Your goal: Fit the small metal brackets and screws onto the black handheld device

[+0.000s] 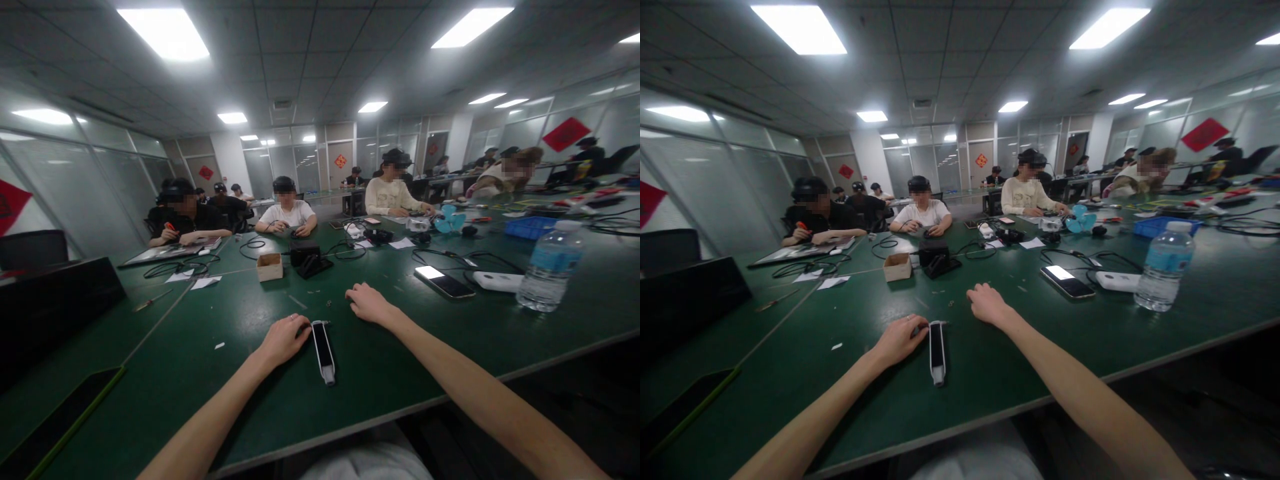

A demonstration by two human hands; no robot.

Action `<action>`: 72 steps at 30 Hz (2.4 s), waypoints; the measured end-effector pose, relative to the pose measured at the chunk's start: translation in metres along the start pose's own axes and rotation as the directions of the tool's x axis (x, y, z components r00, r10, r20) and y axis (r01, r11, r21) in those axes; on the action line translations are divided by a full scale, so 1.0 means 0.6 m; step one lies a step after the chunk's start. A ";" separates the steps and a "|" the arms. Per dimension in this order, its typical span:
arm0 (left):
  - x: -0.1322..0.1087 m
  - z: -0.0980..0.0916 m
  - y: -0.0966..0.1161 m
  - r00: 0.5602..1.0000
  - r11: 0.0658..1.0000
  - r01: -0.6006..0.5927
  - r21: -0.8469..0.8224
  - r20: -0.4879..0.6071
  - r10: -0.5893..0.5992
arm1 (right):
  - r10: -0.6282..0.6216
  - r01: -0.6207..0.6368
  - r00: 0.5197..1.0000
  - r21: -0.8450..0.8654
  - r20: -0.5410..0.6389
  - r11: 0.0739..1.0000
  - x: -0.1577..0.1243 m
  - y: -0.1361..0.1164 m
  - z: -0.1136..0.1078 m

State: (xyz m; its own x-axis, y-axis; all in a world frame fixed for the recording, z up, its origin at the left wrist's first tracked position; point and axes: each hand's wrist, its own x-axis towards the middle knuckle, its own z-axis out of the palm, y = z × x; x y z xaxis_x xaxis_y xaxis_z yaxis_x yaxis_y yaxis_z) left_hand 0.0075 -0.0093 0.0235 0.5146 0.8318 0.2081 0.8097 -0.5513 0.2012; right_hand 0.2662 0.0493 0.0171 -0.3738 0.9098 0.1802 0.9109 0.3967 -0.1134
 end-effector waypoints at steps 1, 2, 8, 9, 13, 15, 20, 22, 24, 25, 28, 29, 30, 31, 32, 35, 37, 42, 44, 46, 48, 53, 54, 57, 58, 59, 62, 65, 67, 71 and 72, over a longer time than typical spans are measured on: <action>0.000 0.001 0.000 1.000 1.000 -0.001 0.003 0.000 0.001 | 0.020 -0.020 1.000 -0.013 0.010 1.000 0.000 0.001 -0.001; 0.000 0.001 0.000 1.000 1.000 -0.001 0.006 0.001 0.001 | 0.035 -0.035 0.999 -0.020 0.024 0.999 -0.001 0.002 -0.001; 0.000 0.002 0.000 1.000 1.000 -0.002 -0.004 -0.003 0.002 | 0.001 -0.004 0.997 0.031 0.073 1.000 -0.004 0.003 -0.005; 0.000 0.001 0.001 1.000 1.000 -0.003 -0.007 -0.003 0.003 | -0.017 0.014 0.997 0.042 0.072 0.999 -0.004 0.002 -0.007; 0.000 -0.001 0.002 1.000 1.000 -0.003 -0.010 0.003 0.003 | -0.095 0.087 0.993 0.105 0.070 0.991 -0.007 -0.008 -0.012; 0.000 -0.001 0.003 1.000 1.000 -0.002 -0.010 0.000 0.002 | -0.157 0.147 0.986 0.156 0.060 0.977 -0.008 -0.013 -0.012; 0.000 -0.001 0.005 1.000 1.000 0.009 -0.017 -0.002 -0.009 | -0.244 0.249 0.968 0.209 -0.050 0.946 -0.009 -0.024 -0.011; 0.000 -0.001 0.005 1.000 1.000 0.011 -0.014 -0.002 -0.011 | -0.209 0.223 0.973 0.154 -0.100 0.963 -0.009 -0.025 -0.012; 0.000 -0.001 0.004 1.000 1.000 0.009 -0.012 0.002 -0.009 | -0.160 0.168 0.984 0.105 -0.080 0.980 -0.009 -0.023 -0.012; 0.000 -0.002 0.004 1.000 1.000 0.008 -0.013 0.005 -0.008 | -0.138 0.142 0.989 0.093 -0.047 0.985 -0.009 -0.021 -0.012; 0.000 -0.003 0.005 1.000 1.000 0.006 -0.015 0.007 -0.006 | -0.104 0.100 0.994 0.104 0.036 0.990 -0.007 -0.016 -0.009; 0.000 -0.003 0.005 1.000 1.000 0.007 -0.013 0.006 -0.007 | -0.106 0.101 0.994 0.111 0.041 0.989 -0.006 -0.016 -0.008; 0.000 -0.003 0.006 1.000 1.000 0.009 -0.011 0.005 -0.009 | -0.111 0.106 0.993 0.116 0.034 0.988 -0.005 -0.016 -0.007; 0.000 -0.002 0.006 1.000 1.000 0.011 -0.009 0.006 -0.011 | -0.117 0.114 0.993 0.118 0.021 0.986 -0.005 -0.017 -0.007; 0.000 -0.002 0.007 1.000 1.000 0.014 -0.007 0.006 -0.013 | -0.125 0.124 0.992 0.123 0.003 0.985 -0.005 -0.019 -0.007; 0.000 -0.001 0.007 1.000 1.000 0.015 -0.005 0.007 -0.015 | -0.173 0.185 0.981 0.181 -0.084 0.966 -0.006 -0.030 -0.009; 0.000 0.001 0.007 1.000 1.000 0.012 -0.007 0.003 -0.012 | -0.230 0.265 0.960 0.248 -0.161 0.932 -0.009 -0.040 -0.012; 0.003 0.006 0.005 1.000 1.000 0.022 -0.003 -0.019 -0.022 | -0.352 0.455 0.881 0.365 -0.316 0.812 -0.020 -0.072 -0.014; 0.003 0.007 0.005 0.996 0.999 0.047 0.022 -0.072 -0.046 | -0.369 0.499 0.855 0.388 -0.363 0.775 -0.024 -0.085 -0.009; 0.003 0.004 0.007 0.989 0.998 0.057 0.036 -0.139 -0.051 | -0.374 0.530 0.835 0.403 -0.404 0.747 -0.026 -0.095 -0.002; 0.002 -0.001 0.010 0.983 0.999 0.029 0.021 -0.180 -0.025 | -0.367 0.547 0.820 0.413 -0.439 0.728 -0.028 -0.103 0.004; -0.005 -0.010 0.017 0.982 0.996 -0.088 -0.029 -0.168 0.082 | -0.317 0.551 0.811 0.456 -0.492 0.699 -0.032 -0.113 0.012; -0.006 -0.010 0.018 0.982 0.994 -0.107 -0.032 -0.158 0.101 | -0.310 0.552 0.809 0.464 -0.500 0.693 -0.033 -0.114 0.012; -0.006 -0.005 0.016 0.980 0.989 -0.135 -0.058 -0.152 0.125 | -0.301 0.566 0.796 0.468 -0.526 0.679 -0.036 -0.119 0.013; -0.005 -0.003 0.015 0.980 0.986 -0.140 -0.089 -0.157 0.124 | -0.297 0.572 0.789 0.466 -0.538 0.676 -0.036 -0.120 0.013; -0.004 -0.001 0.014 0.979 0.980 -0.143 -0.136 -0.166 0.120 | -0.292 0.581 0.778 0.460 -0.556 0.672 -0.036 -0.120 0.014; 0.001 0.004 0.013 0.974 0.934 -0.139 -0.328 -0.217 0.069 | -0.269 0.612 0.735 0.439 -0.623 0.657 -0.034 -0.122 0.016; 0.006 0.006 0.012 0.970 0.846 -0.112 -0.521 -0.242 -0.021 | -0.267 0.626 0.719 0.432 -0.641 0.649 -0.034 -0.123 0.016; 0.008 0.005 0.011 0.966 0.794 -0.096 -0.600 -0.249 -0.071 | -0.288 0.625 0.731 0.437 -0.619 0.647 -0.035 -0.123 0.012; 0.009 -0.005 0.006 0.960 0.830 -0.040 -0.556 -0.251 -0.122 | -0.320 0.585 0.772 0.415 -0.550 0.697 -0.033 -0.118 0.002; 0.009 -0.007 0.004 0.959 0.862 -0.021 -0.506 -0.255 -0.126 | -0.313 0.556 0.789 0.398 -0.528 0.729 -0.032 -0.114 0.000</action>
State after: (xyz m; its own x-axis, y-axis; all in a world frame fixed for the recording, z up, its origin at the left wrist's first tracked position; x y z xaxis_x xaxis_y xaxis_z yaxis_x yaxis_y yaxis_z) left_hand 0.0113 -0.0064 0.0294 0.3190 0.8505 0.4181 0.5448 -0.5256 0.6534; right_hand 0.2112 0.0050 0.0215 -0.4879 0.5295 0.6940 0.3869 0.8438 -0.3719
